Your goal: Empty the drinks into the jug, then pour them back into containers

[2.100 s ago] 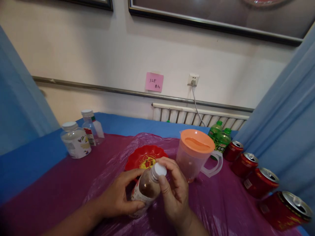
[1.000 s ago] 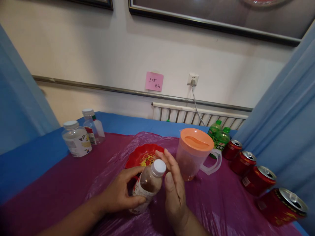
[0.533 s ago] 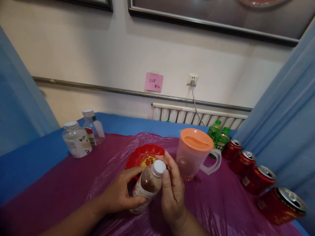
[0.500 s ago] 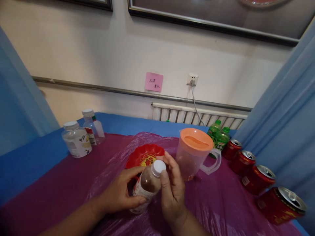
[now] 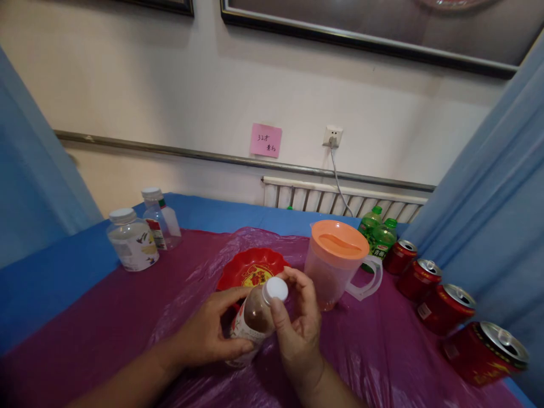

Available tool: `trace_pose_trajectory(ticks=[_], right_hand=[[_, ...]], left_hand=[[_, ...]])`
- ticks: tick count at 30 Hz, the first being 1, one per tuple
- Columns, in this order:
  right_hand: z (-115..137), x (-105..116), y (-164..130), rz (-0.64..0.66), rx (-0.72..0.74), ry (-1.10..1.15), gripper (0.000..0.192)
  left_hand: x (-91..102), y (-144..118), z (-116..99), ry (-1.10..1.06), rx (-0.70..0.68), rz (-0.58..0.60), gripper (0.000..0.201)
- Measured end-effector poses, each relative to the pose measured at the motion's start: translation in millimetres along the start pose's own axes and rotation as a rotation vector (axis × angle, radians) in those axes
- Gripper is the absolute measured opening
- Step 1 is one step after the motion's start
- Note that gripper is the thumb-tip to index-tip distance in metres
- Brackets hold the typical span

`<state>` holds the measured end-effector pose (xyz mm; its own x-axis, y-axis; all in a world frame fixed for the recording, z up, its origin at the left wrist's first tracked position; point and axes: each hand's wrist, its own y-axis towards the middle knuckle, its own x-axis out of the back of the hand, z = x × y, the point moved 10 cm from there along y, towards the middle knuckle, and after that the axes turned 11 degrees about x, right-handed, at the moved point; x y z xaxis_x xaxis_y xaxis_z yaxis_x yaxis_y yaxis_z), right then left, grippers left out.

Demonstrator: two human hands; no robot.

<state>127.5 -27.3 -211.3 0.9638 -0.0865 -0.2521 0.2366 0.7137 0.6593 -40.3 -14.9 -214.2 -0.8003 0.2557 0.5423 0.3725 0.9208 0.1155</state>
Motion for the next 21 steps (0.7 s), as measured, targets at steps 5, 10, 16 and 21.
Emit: trace_pose_trajectory(ticks=[5, 10, 16, 21], right_hand=[[9, -13, 2, 0.105, 0.035, 0.129, 0.05], [5, -6, -1, 0.046, 0.015, 0.056, 0.036], [8, -8, 2, 0.061, 0.038, 0.093, 0.046], [9, -9, -1, 0.077, 0.013, 0.062, 0.039]], left_hand=[[0.5, 1, 1, 0.005, 0.001, -0.009, 0.074], [-0.9, 0, 1, -0.003, -0.002, 0.006, 0.074], [-1.0, 0, 1, -0.017, -0.002, 0.007, 0.073], [-1.8, 0, 2, -0.013, -0.003, 0.013, 0.077]])
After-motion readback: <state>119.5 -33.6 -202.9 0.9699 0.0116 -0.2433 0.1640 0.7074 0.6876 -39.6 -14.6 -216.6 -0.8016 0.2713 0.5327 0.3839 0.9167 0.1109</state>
